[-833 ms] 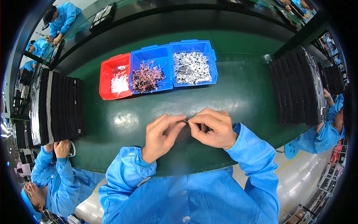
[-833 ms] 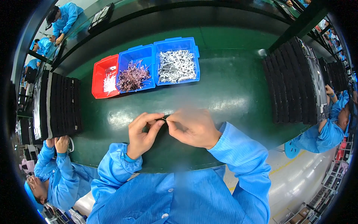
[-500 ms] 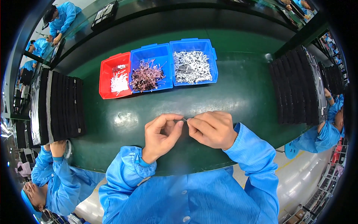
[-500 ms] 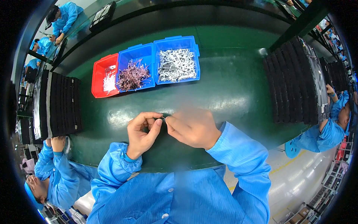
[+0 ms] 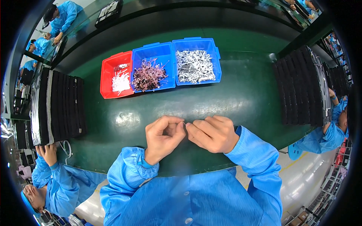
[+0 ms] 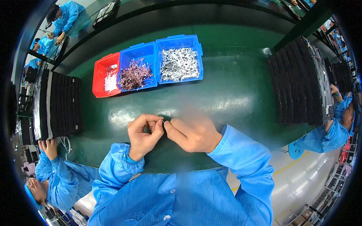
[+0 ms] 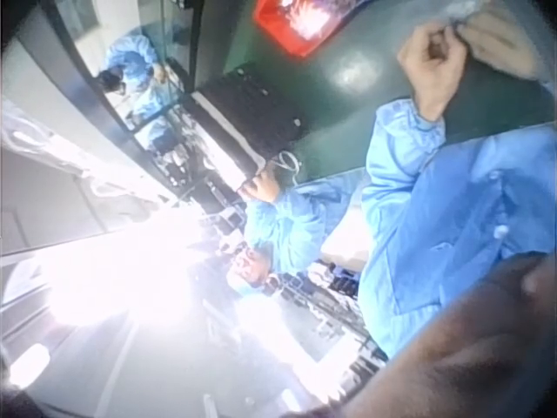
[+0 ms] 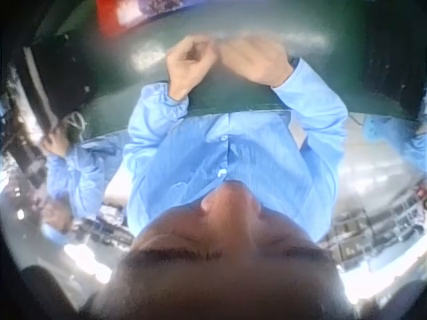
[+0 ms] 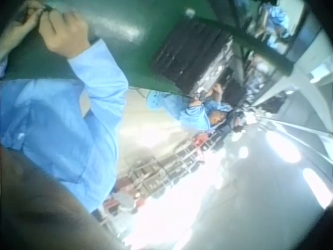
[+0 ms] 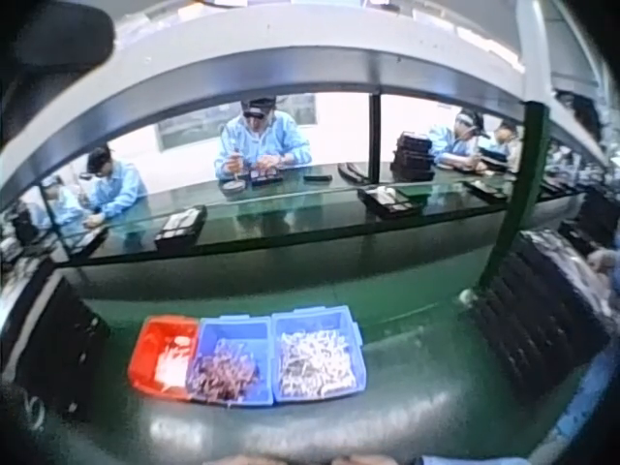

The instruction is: The person assembles internal components and small parts into a tablet frame by hand, taking screws from bins and securing them into the frame.

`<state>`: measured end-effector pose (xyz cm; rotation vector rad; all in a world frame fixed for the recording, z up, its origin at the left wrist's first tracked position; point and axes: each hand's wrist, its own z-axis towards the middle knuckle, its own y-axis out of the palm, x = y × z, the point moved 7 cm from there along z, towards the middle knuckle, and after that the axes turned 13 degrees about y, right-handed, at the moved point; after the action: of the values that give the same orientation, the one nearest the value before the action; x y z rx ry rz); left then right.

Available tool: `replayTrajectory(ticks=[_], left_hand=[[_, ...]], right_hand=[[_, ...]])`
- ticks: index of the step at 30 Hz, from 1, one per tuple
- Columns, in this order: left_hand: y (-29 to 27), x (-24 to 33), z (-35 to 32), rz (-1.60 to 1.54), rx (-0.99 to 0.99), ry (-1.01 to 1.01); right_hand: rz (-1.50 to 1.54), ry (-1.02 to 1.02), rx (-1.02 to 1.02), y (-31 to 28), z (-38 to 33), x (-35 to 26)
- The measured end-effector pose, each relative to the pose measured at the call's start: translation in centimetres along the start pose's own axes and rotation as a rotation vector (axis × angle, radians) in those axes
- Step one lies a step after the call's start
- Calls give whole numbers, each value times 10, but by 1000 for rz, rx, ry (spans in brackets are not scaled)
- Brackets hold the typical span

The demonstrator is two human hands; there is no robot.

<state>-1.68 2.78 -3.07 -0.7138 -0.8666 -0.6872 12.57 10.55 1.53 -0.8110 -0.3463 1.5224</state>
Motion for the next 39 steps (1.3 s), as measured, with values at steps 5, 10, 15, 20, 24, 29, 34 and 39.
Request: replayTrajectory(ticks=[5, 10, 15, 20, 24, 29, 34, 39], left_hand=[[0, 1, 0, 16, 7, 8], [-1, -7, -3, -54, -30, -73], [8, -16, -2, -545, -123, -407], [18, -17, -6, -752, -183, -441], [18, -17, -5, -787, -185, -395], [17, -16, -4, -804, -178, -355], [13, -11, -1, -693, -154, -249], [7, 0, 1, -454, -96, -92]], right_hand=[[21, 26, 0, 1, -1, 1], [93, 120, 18, -2, 3, 7], [254, 302, 77, -8, 4, 22], [451, 407, 38, -5, 4, 26], [565, 478, 5, -2, 2, 30], [590, 495, -2, -2, 2, 30], [607, 528, -3, -1, 2, 30], [558, 507, 7, 0, 2, 29]])
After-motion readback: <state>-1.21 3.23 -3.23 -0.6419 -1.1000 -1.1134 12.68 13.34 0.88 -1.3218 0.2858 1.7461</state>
